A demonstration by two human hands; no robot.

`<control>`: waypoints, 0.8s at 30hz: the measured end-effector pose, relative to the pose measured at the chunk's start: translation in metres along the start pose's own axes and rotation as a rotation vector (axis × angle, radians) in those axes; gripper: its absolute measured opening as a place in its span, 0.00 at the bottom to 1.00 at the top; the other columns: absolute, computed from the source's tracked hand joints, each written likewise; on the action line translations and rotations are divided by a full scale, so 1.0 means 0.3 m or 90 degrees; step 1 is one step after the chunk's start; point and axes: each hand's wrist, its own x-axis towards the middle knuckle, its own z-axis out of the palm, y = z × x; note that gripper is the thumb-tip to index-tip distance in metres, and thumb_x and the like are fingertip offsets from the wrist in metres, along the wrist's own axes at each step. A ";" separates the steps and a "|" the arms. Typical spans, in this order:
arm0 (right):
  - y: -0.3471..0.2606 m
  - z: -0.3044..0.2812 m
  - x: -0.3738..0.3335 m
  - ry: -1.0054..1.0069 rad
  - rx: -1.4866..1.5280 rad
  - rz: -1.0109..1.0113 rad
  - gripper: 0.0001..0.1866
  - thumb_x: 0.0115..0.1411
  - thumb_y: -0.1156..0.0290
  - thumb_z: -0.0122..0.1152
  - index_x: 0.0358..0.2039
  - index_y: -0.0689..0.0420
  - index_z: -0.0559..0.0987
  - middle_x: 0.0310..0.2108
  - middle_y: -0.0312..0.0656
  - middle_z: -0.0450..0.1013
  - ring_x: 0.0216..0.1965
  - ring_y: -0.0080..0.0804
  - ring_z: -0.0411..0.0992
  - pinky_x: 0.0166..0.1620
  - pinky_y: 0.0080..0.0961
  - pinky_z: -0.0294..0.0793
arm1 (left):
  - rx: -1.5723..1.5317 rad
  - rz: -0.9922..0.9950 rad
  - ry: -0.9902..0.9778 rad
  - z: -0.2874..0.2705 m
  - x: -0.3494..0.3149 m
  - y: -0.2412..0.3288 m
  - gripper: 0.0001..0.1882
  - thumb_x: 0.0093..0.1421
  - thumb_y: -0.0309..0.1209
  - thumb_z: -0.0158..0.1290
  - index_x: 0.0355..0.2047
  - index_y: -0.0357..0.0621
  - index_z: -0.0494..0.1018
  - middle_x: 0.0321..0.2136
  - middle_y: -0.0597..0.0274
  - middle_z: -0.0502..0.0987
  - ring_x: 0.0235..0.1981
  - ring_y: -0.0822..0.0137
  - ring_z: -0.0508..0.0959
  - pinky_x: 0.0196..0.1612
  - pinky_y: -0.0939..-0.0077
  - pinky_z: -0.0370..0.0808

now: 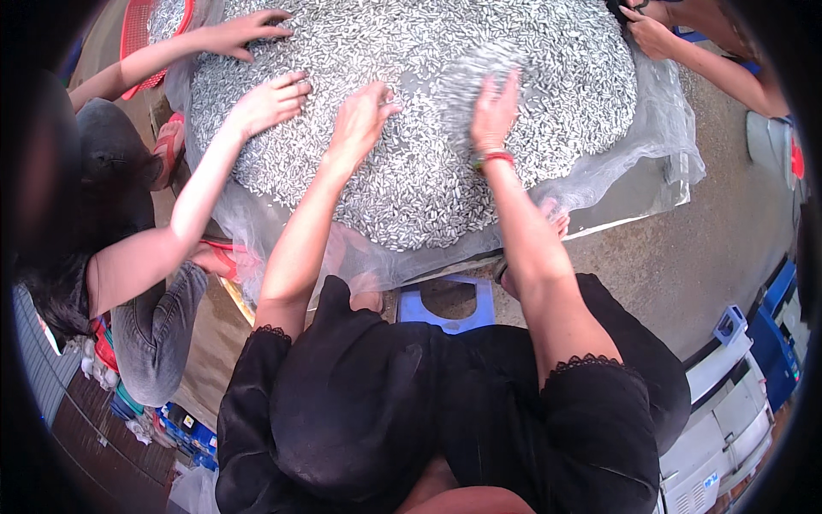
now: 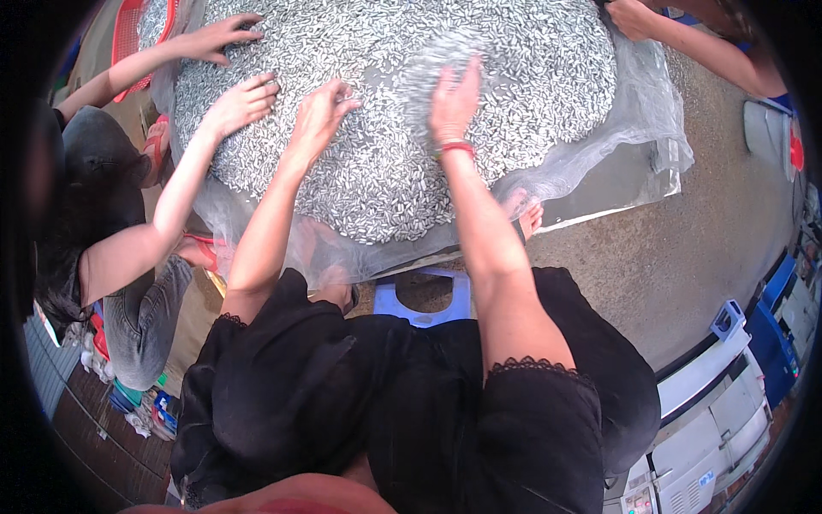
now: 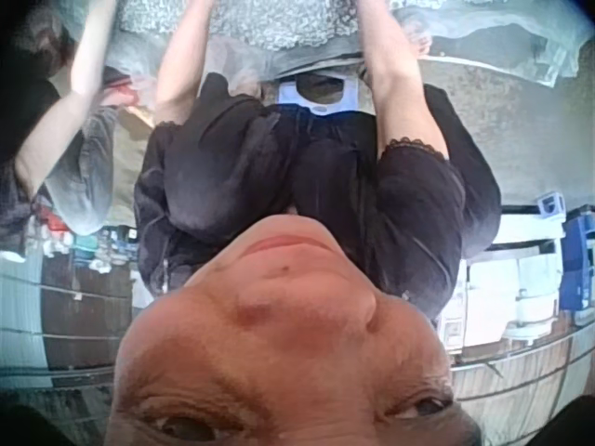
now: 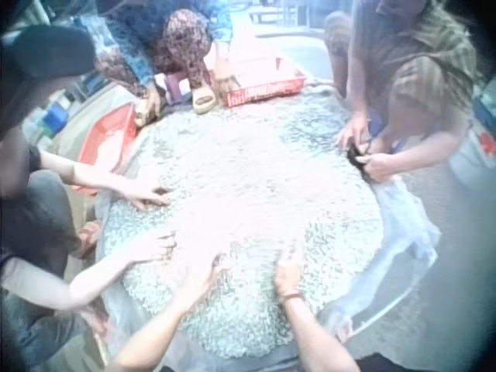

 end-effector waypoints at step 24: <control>-0.231 0.124 -0.419 -0.768 -0.010 -0.681 0.24 0.53 0.74 0.52 0.53 0.51 0.68 0.52 0.43 0.65 0.58 0.39 0.58 0.60 0.38 0.55 | 0.131 -0.113 0.087 -0.291 -0.291 -0.267 0.13 0.56 0.35 0.51 0.33 0.36 0.73 0.16 0.54 0.73 0.20 0.61 0.76 0.30 0.66 0.71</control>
